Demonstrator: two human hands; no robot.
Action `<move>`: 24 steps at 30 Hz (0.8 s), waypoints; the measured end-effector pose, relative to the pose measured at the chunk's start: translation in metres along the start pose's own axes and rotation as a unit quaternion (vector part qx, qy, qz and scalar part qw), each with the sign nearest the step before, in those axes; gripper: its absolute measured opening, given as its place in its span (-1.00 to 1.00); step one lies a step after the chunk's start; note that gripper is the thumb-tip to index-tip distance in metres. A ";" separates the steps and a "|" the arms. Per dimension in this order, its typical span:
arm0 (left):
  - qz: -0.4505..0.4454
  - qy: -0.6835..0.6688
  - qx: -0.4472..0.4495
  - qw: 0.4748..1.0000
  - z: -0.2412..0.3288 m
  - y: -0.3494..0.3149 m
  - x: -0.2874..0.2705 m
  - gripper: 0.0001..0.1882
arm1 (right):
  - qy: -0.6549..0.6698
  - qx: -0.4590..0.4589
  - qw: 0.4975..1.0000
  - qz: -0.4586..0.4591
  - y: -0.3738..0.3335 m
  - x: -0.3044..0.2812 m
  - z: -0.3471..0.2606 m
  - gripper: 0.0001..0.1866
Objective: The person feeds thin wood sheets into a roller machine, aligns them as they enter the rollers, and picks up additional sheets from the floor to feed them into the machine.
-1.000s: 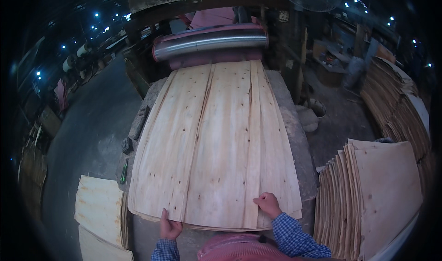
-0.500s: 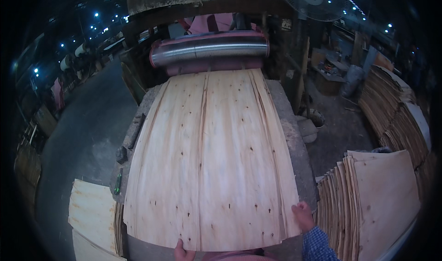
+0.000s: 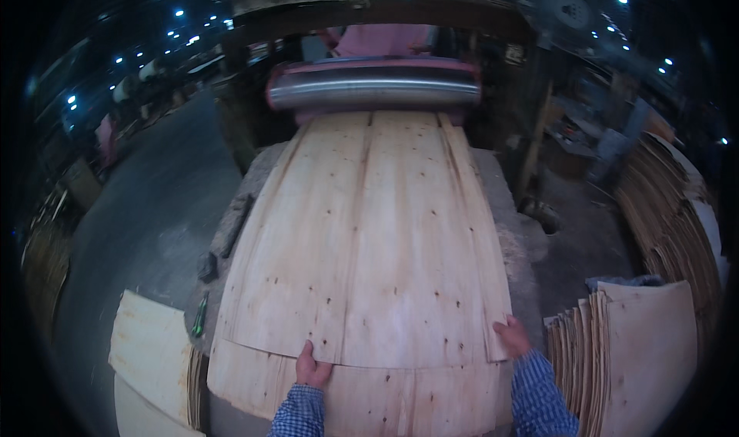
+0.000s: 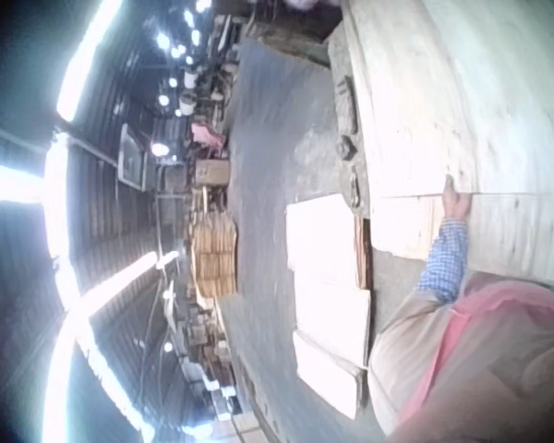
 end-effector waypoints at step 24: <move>0.031 0.219 0.013 0.975 0.031 0.093 0.057 -0.67 | -0.388 -0.217 0.878 0.177 -0.104 0.022 0.026 -0.38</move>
Point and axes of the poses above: each hand's wrist, its own y-axis towards the middle knuckle, its own x-axis out of the palm, z = x × y, the point moved 7 cm from there along y, towards the middle knuckle, and after that the axes turned 1 degree about y, right-handed, at the moved point
